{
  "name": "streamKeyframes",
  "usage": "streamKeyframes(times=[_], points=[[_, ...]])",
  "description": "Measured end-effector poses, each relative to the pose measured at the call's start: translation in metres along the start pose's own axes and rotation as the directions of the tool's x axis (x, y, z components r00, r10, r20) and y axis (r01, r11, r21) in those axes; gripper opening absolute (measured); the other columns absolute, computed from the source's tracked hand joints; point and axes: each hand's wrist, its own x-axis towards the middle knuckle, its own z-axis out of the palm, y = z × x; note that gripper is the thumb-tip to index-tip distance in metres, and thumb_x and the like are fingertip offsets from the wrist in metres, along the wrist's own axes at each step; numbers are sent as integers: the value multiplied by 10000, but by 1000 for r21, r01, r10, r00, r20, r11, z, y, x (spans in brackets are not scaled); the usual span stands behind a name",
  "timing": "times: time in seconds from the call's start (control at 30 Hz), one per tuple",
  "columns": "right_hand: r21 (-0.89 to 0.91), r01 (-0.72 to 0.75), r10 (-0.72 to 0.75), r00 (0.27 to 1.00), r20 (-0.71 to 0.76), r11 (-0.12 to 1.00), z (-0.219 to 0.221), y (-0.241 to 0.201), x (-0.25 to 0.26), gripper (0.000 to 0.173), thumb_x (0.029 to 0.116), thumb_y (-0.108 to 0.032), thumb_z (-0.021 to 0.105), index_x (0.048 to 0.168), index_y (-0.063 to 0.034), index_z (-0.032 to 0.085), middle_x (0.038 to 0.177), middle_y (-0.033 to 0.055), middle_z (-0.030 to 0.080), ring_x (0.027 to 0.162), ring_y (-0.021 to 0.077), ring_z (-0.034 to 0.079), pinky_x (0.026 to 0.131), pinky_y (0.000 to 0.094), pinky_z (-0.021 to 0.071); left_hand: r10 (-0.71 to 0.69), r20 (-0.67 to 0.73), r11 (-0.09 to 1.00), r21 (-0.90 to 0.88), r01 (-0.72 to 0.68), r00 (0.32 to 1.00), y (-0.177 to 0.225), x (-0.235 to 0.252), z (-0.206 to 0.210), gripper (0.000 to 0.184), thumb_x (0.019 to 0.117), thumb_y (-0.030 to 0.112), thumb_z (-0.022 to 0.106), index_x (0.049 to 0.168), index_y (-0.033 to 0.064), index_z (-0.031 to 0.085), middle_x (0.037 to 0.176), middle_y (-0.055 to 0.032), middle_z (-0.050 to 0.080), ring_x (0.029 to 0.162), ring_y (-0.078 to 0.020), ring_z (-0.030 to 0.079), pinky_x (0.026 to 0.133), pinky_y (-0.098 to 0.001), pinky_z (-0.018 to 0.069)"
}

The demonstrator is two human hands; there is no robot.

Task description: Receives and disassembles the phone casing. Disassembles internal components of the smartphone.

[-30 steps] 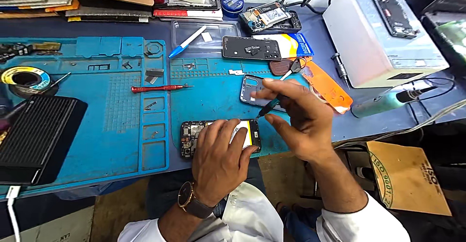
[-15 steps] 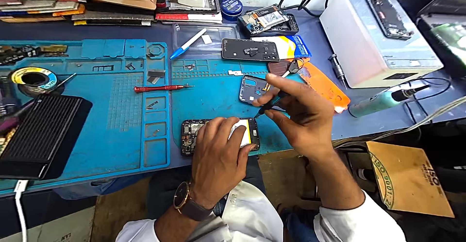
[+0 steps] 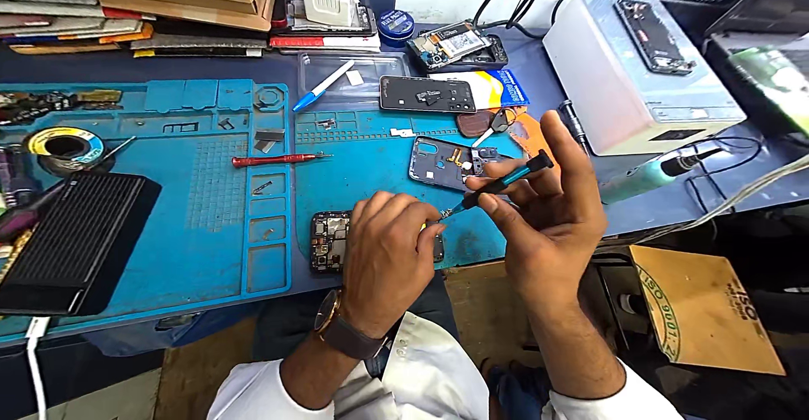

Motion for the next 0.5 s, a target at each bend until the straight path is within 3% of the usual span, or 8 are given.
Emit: streamKeyframes(times=[0.1,0.23,0.4,0.5], points=[[-8,12,-13,999,-31,1000,-3,-2,-6,742,891,129,666,1547,42,332,1198,164,674,1029,277,720,874,404,648,17,-8,1000,-9,-17,1000,1,-1,1,105,953,233,690,935,173,775,946,27,733,939,-169,651,886,-391,482],[-15,-27,27,998,-57,1000,-5,-1,-15,711,889,118,676,1527,37,372,1169,155,672,1006,265,718,860,390,648,30,-16,996,-84,-31,999,2,-3,-1,134,934,300,729,927,170,764,955,32,732,939,-150,656,887,-384,490],[-161,59,-59,998,8,985,-8,2,-26,682,873,97,699,1494,81,418,1123,141,679,971,239,709,806,369,654,66,30,996,-58,-65,997,-10,-12,-8,313,903,400,758,1094,152,753,1148,-8,689,1021,-197,623,875,-408,499],[-218,105,-94,994,60,970,-9,3,-34,632,874,83,696,1462,91,465,1097,136,678,944,232,711,787,379,663,105,109,993,36,-110,988,-21,-22,-10,379,906,456,726,1148,166,753,1293,-20,659,1218,-248,588,1008,-458,487]])
